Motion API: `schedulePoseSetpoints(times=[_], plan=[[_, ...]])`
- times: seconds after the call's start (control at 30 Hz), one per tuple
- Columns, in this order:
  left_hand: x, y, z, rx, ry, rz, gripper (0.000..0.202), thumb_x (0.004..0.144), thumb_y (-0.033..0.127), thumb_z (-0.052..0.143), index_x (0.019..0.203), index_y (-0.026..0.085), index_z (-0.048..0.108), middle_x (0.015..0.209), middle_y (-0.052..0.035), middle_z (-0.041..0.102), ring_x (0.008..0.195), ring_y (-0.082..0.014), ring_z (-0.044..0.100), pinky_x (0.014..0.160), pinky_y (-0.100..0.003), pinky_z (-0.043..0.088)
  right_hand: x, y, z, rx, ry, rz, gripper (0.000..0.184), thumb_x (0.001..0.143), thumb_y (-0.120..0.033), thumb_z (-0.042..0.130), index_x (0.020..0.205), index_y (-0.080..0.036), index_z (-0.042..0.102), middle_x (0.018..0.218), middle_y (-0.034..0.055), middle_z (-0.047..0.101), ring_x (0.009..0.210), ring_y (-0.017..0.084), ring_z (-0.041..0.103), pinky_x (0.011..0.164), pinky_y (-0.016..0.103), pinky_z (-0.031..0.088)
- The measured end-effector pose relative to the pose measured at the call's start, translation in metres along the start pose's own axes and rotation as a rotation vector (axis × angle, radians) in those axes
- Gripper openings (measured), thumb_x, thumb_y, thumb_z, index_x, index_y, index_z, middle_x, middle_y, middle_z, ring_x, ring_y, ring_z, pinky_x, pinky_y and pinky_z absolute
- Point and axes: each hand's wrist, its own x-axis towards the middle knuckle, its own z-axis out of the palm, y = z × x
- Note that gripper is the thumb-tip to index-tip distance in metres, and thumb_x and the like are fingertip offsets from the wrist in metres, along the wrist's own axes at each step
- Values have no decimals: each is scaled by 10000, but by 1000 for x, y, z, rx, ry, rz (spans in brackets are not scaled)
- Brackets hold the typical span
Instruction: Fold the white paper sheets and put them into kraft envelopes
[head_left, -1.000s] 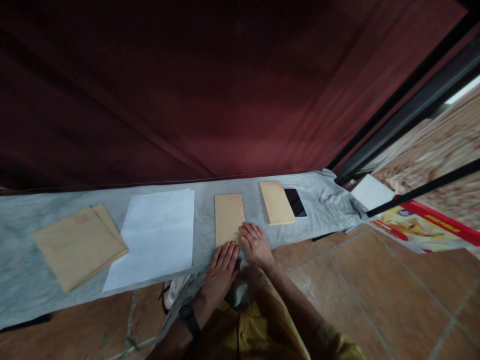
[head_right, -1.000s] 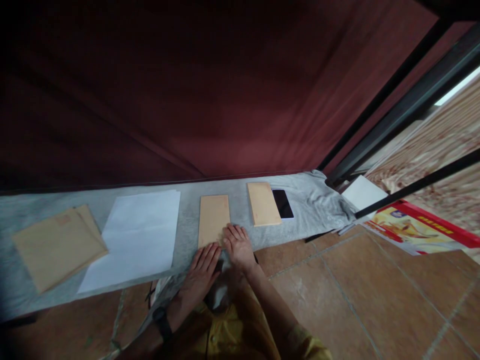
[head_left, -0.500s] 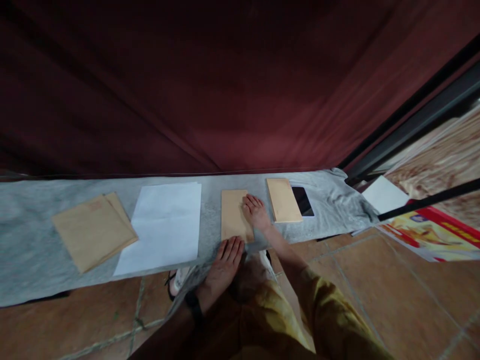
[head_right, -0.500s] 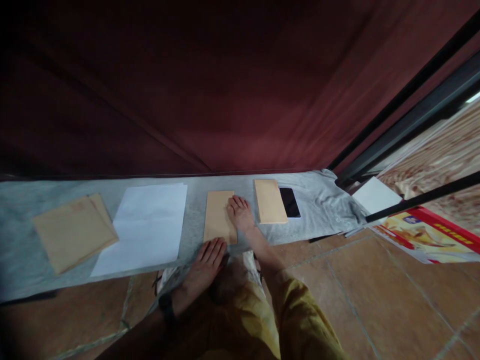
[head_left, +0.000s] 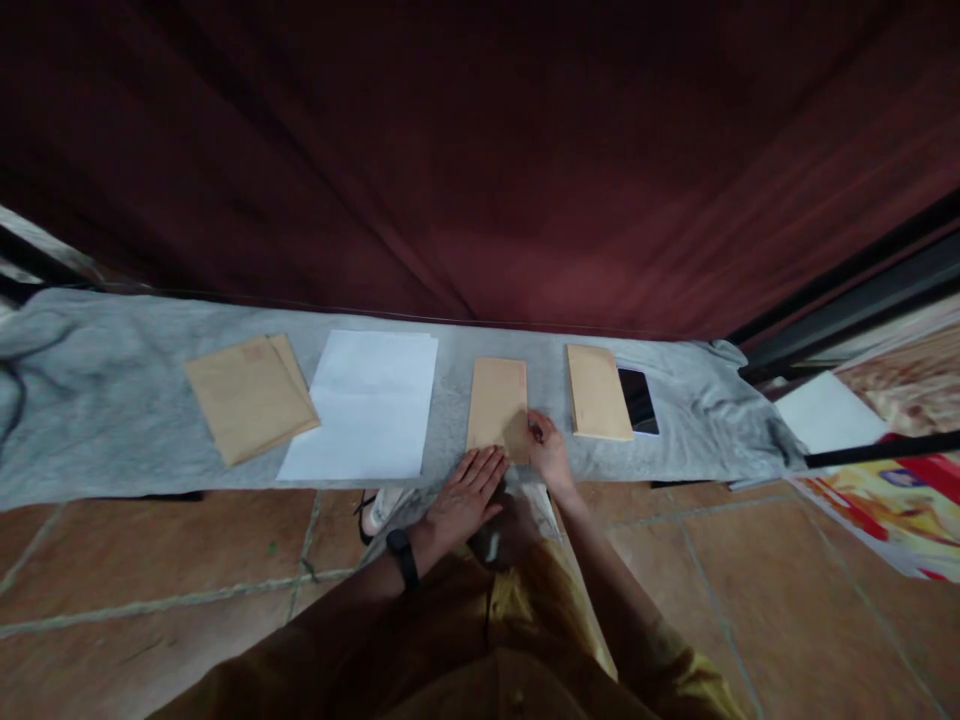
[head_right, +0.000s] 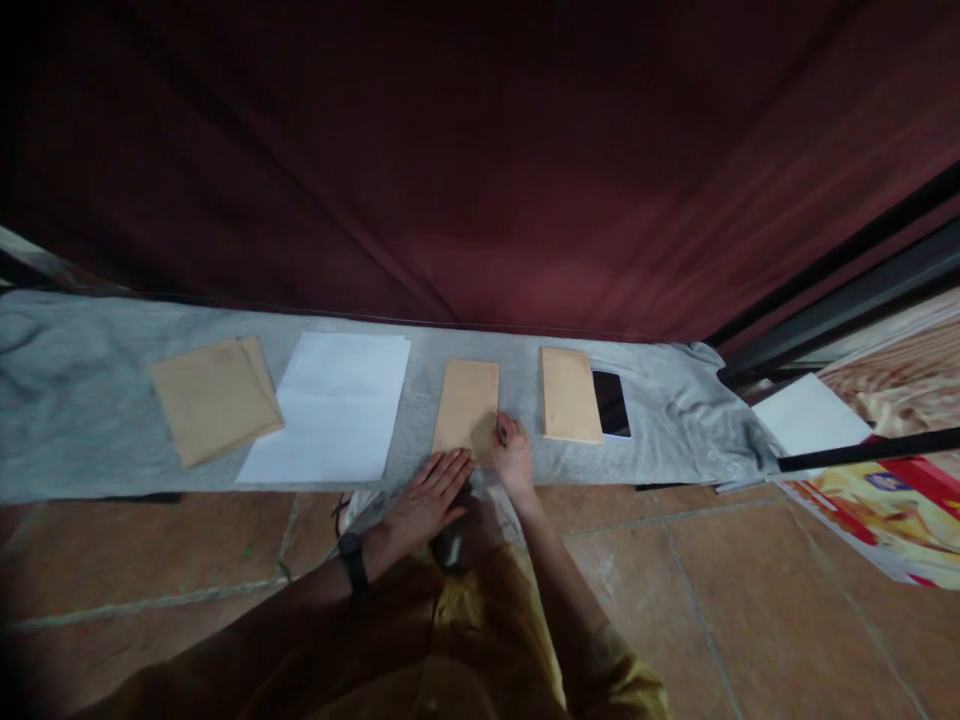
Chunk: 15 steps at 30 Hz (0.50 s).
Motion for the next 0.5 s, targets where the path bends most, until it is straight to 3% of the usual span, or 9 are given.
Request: schedulePoseSetpoints(times=[0.1,0.2,0.5], plan=[[0,0,2,-22,12,-4,761,990,540,473,1599,125,281,1681,-123,252,1574,-260,153,1288,-469,149,-24,-2,-6,-13,-37,108,284,894,-216,528,1107,-165,709,926,83,710,825,200,660,764,300,534],[-1,0,5,-33,29,-6,750,993,528,469,1600,130,282,1678,-124,262,1576,-254,147,1291,-468,140,-29,-6,-10,2,-108,170,222,860,-176,541,984,-170,726,820,48,694,747,178,634,715,274,507],[9,1,0,-79,50,-69,680,990,411,506,1583,139,314,1671,-130,287,1568,-265,181,1282,-491,161,-1,-14,-7,143,-86,236,222,788,-119,544,902,-195,718,846,24,747,792,171,687,758,256,539]])
